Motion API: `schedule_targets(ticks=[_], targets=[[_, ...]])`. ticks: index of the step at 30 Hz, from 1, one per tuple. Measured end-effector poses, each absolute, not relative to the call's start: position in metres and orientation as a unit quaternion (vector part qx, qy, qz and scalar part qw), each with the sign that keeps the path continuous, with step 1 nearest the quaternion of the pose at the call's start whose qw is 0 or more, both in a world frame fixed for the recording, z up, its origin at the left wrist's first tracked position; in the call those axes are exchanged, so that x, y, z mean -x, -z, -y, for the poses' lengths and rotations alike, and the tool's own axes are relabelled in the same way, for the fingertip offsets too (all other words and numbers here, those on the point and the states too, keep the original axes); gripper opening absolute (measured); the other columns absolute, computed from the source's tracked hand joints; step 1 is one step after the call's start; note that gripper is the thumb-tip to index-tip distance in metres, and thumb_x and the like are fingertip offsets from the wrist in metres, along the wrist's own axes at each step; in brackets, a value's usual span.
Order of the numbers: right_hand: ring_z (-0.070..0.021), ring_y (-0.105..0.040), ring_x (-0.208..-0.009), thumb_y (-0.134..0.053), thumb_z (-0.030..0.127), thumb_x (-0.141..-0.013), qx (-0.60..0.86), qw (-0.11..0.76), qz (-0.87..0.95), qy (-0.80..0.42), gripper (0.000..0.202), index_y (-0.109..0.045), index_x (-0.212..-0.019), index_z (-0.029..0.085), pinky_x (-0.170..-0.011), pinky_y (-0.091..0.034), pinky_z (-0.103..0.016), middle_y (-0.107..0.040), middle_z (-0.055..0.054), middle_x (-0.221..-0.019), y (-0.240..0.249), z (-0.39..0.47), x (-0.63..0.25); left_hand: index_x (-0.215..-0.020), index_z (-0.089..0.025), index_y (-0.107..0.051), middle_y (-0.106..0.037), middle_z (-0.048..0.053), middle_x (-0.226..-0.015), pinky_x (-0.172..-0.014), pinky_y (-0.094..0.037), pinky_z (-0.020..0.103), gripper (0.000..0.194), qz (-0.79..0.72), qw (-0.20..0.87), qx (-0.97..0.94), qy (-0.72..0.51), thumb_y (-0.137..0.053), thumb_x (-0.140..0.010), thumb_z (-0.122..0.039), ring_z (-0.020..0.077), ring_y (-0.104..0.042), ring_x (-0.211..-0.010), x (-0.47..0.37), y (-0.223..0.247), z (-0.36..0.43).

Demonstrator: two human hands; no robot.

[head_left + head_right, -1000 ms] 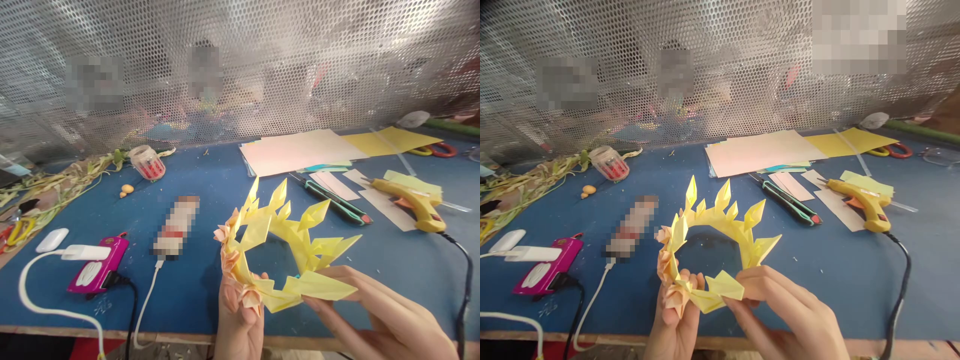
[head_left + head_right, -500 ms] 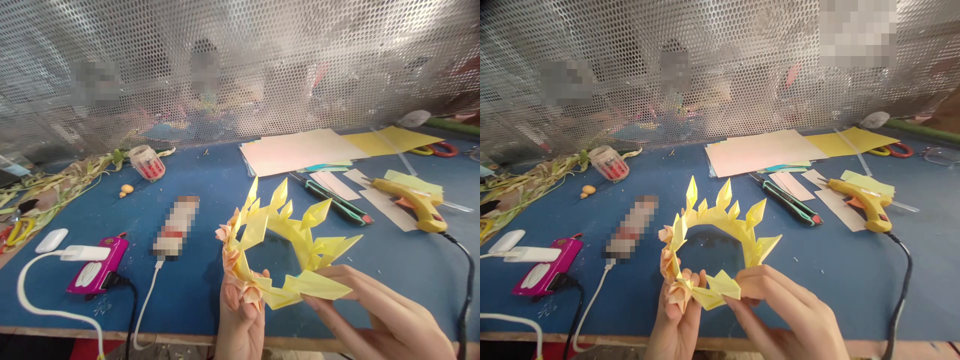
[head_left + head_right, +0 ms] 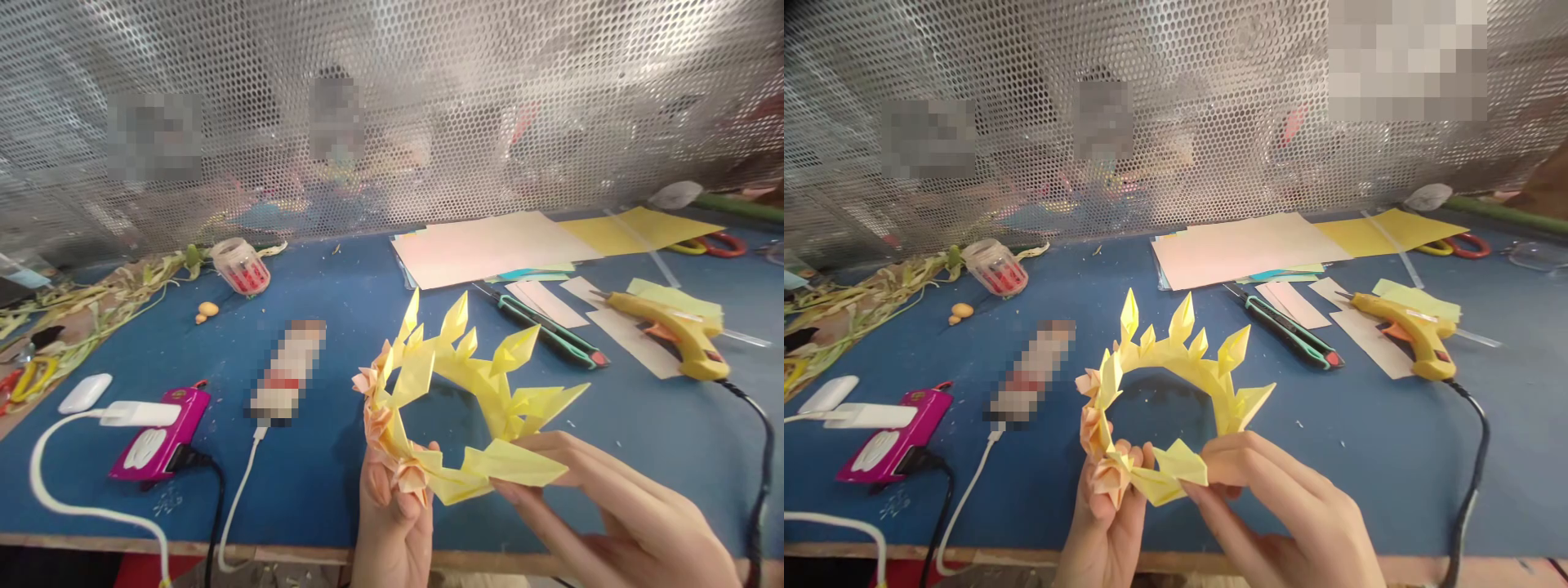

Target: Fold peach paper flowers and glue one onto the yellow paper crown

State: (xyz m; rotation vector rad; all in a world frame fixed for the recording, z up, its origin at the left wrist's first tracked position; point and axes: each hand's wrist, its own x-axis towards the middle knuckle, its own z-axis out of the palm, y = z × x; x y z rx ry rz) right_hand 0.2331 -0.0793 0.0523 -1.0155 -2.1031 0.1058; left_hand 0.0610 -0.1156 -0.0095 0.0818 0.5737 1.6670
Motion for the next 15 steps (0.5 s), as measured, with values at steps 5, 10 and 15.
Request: schedule_targets(ticks=[5, 10, 15], targets=[[-0.0215, -0.079, -0.061, -0.062, 0.028, -0.102, 0.404, 0.393, 0.824, -0.050, 0.010, -0.055, -0.104, 0.035, -0.051, -0.065, -0.024, -0.080, 0.002, -0.085, -0.0534, 0.0797, -0.2334, -0.109, -0.037, -0.086, -0.081, -0.008, -0.088, -0.104, -0.059, 0.018, 0.062, -0.252, 0.635, -0.037, -0.730, -0.112, -0.053, -0.036, 0.0083, -0.080, -0.087, -0.0620, 0.0066, 0.1156], [-0.0205, -0.079, -0.062, -0.064, 0.024, -0.100, 0.405, 0.396, 0.822, -0.052, 0.013, -0.057, -0.104, 0.035, -0.052, -0.064, -0.022, -0.081, 0.002, -0.086, -0.0526, 0.0789, -0.2338, -0.110, -0.038, -0.086, -0.082, -0.007, -0.089, -0.106, -0.058, 0.018, 0.061, -0.257, 0.635, -0.043, -0.728, -0.112, -0.055, -0.038, 0.0088, -0.080, -0.089, -0.0618, 0.0061, 0.1176], [-0.0216, -0.079, -0.062, -0.067, 0.025, -0.098, 0.408, 0.412, 0.812, -0.064, 0.011, -0.062, -0.101, 0.035, -0.051, -0.065, -0.024, -0.082, 0.002, -0.085, -0.0523, 0.0795, -0.2353, -0.109, -0.037, -0.087, -0.079, -0.005, -0.087, -0.103, -0.062, 0.023, 0.060, -0.262, 0.630, -0.048, -0.730, -0.112, -0.054, -0.037, 0.0126, -0.079, -0.088, -0.0608, 0.0085, 0.1167]])
